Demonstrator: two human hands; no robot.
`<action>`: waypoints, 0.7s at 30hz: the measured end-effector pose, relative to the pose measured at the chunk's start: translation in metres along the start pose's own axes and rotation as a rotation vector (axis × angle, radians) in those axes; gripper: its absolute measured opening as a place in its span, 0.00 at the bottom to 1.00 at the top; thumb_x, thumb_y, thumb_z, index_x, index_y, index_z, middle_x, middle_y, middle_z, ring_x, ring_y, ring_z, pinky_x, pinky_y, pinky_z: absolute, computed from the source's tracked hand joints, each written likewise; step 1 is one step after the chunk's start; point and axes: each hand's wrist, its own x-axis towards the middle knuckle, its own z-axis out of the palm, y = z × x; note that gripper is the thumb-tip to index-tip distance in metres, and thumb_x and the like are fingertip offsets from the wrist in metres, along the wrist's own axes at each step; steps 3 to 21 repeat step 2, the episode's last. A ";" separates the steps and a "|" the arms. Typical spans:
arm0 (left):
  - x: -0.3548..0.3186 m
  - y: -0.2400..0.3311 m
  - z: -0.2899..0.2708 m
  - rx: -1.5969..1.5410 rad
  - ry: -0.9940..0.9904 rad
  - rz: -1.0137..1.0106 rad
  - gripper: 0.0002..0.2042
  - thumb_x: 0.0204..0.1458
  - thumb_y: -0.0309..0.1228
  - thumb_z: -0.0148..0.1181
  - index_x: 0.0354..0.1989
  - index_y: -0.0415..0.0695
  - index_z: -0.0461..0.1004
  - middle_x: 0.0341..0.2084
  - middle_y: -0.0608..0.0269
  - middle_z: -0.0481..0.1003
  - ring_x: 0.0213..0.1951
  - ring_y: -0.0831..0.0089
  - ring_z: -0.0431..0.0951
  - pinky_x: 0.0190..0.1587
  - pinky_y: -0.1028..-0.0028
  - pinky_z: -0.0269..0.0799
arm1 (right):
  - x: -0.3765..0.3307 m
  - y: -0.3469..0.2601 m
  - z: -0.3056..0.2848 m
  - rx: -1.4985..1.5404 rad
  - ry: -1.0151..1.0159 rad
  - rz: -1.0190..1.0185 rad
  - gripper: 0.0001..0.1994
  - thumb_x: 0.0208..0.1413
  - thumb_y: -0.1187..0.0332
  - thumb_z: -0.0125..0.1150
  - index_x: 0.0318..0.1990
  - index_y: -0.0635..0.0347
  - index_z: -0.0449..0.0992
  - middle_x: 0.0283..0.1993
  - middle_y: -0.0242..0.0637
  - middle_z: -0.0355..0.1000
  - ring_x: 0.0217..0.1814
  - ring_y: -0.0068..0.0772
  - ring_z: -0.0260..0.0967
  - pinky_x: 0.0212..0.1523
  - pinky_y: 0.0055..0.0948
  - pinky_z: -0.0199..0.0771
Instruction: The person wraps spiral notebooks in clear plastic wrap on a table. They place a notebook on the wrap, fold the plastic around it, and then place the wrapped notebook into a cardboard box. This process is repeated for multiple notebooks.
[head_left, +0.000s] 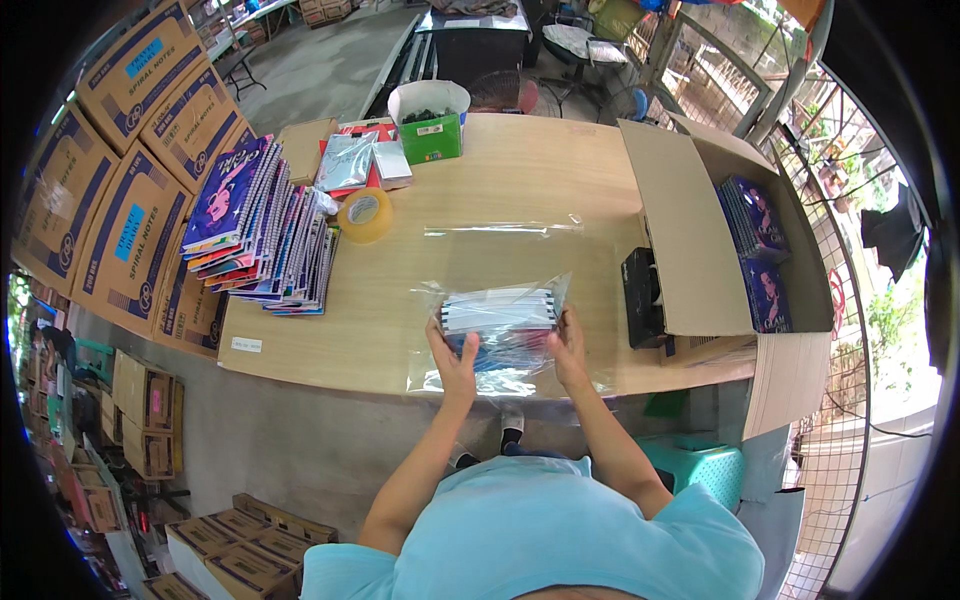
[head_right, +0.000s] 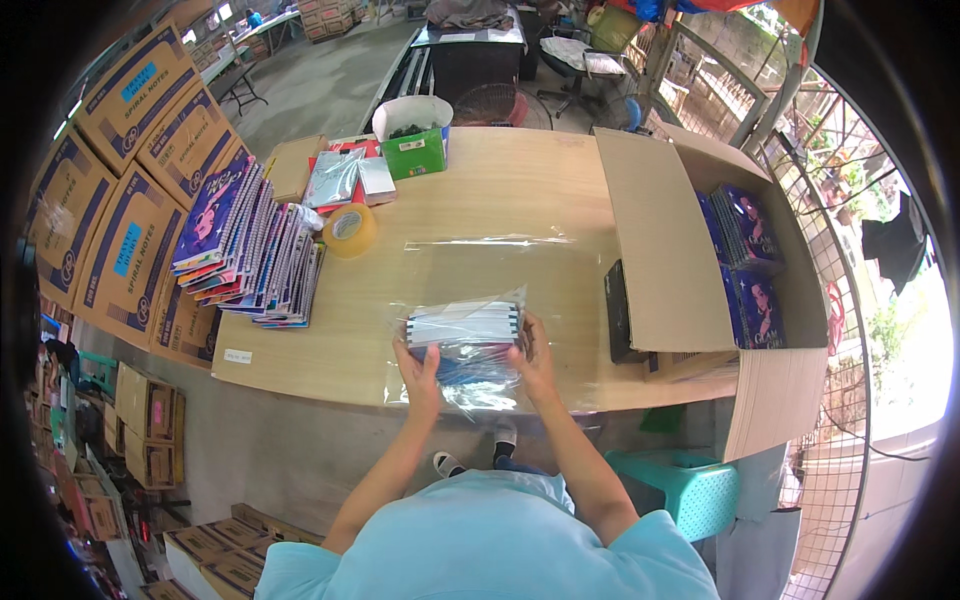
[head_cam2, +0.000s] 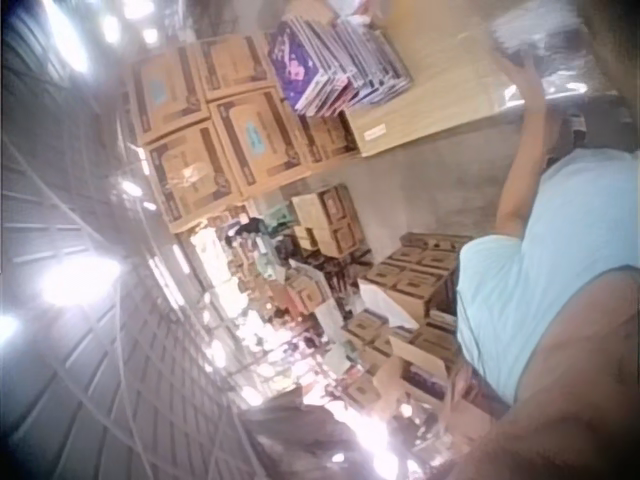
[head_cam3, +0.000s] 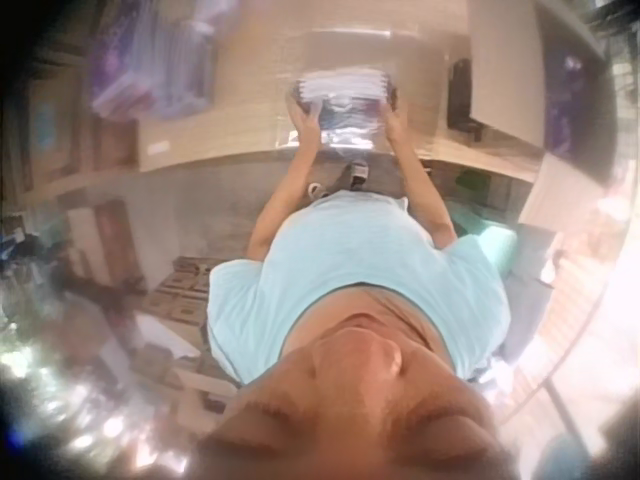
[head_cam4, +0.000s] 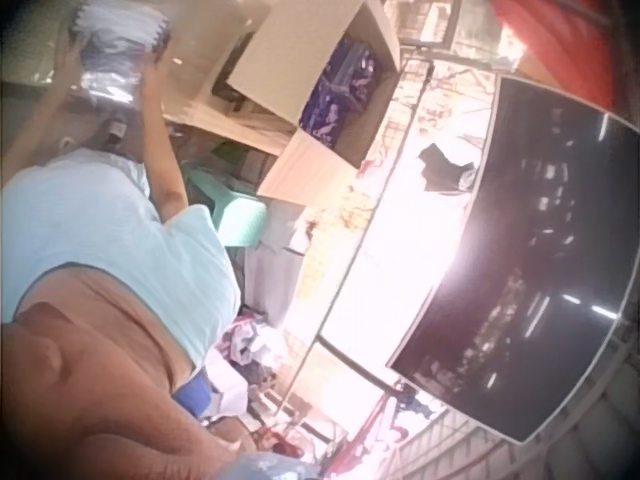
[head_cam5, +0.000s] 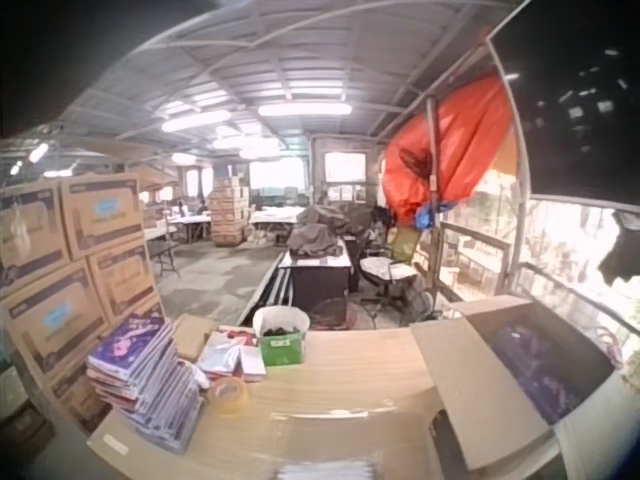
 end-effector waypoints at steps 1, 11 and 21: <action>0.008 -0.001 -0.002 -0.045 -0.030 -0.028 0.46 0.53 0.39 0.64 0.71 0.39 0.37 0.70 0.50 0.42 0.70 0.60 0.43 0.69 0.66 0.38 | 0.000 -0.001 0.003 0.002 0.029 0.004 0.45 0.49 0.41 0.65 0.65 0.65 0.56 0.61 0.41 0.60 0.67 0.36 0.55 0.67 0.35 0.53; 0.014 -0.002 -0.003 -0.089 -0.060 -0.056 0.48 0.52 0.42 0.65 0.71 0.40 0.36 0.71 0.49 0.40 0.71 0.58 0.40 0.70 0.66 0.36 | 0.000 -0.001 0.005 0.004 0.032 0.000 0.45 0.49 0.41 0.65 0.65 0.65 0.56 0.61 0.41 0.60 0.67 0.36 0.55 0.67 0.35 0.53; 0.014 -0.002 -0.003 -0.089 -0.060 -0.056 0.48 0.52 0.42 0.65 0.71 0.40 0.36 0.71 0.49 0.40 0.71 0.58 0.40 0.70 0.66 0.36 | 0.000 -0.001 0.005 0.004 0.032 0.000 0.45 0.49 0.41 0.65 0.65 0.65 0.56 0.61 0.41 0.60 0.67 0.36 0.55 0.67 0.35 0.53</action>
